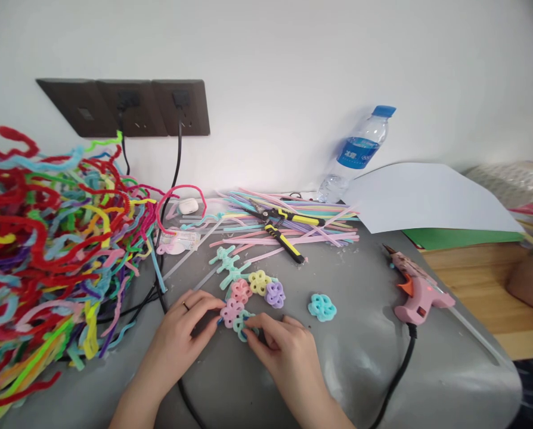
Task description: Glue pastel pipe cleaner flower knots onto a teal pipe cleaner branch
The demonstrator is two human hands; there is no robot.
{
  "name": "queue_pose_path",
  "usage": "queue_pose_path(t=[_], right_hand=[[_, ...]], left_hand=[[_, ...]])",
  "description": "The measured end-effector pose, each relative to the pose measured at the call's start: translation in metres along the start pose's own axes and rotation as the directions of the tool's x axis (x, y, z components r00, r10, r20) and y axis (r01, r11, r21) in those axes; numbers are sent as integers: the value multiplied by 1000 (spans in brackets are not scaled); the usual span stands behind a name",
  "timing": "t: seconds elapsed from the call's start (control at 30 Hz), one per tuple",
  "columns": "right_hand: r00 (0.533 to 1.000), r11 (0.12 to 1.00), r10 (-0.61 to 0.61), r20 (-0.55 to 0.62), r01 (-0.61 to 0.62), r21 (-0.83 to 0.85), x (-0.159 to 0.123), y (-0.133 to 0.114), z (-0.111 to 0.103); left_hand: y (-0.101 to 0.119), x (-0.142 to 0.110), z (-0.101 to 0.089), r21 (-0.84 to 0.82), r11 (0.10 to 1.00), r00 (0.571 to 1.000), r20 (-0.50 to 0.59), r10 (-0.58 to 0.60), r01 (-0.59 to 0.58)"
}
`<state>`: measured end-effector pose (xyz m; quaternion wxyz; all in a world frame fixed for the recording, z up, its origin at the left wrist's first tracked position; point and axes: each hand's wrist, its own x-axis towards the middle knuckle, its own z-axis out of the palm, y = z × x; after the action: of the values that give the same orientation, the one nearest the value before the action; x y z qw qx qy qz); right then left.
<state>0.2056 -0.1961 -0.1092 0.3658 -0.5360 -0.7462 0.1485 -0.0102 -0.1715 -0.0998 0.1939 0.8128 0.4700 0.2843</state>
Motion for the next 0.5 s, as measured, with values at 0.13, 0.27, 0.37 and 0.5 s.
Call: queue_pose_path(t=[0.13, 0.27, 0.37, 0.5], right_hand=[[1000, 1000, 5, 3, -5, 3, 0, 0, -1], [1000, 1000, -2, 0, 2, 1, 1, 0, -1], [1000, 1000, -10, -7, 10, -7, 2, 0, -1], [1000, 1000, -7, -5, 7, -13, 2, -2, -1]], left_hand=[[1, 0, 0, 1, 1000, 1000, 4, -4, 4], [1, 0, 0, 5, 1000, 1000, 3, -8, 8], [1, 0, 0, 6, 1000, 1000, -3, -8, 8], [0, 0, 1, 12, 1000, 1000, -2, -8, 8]])
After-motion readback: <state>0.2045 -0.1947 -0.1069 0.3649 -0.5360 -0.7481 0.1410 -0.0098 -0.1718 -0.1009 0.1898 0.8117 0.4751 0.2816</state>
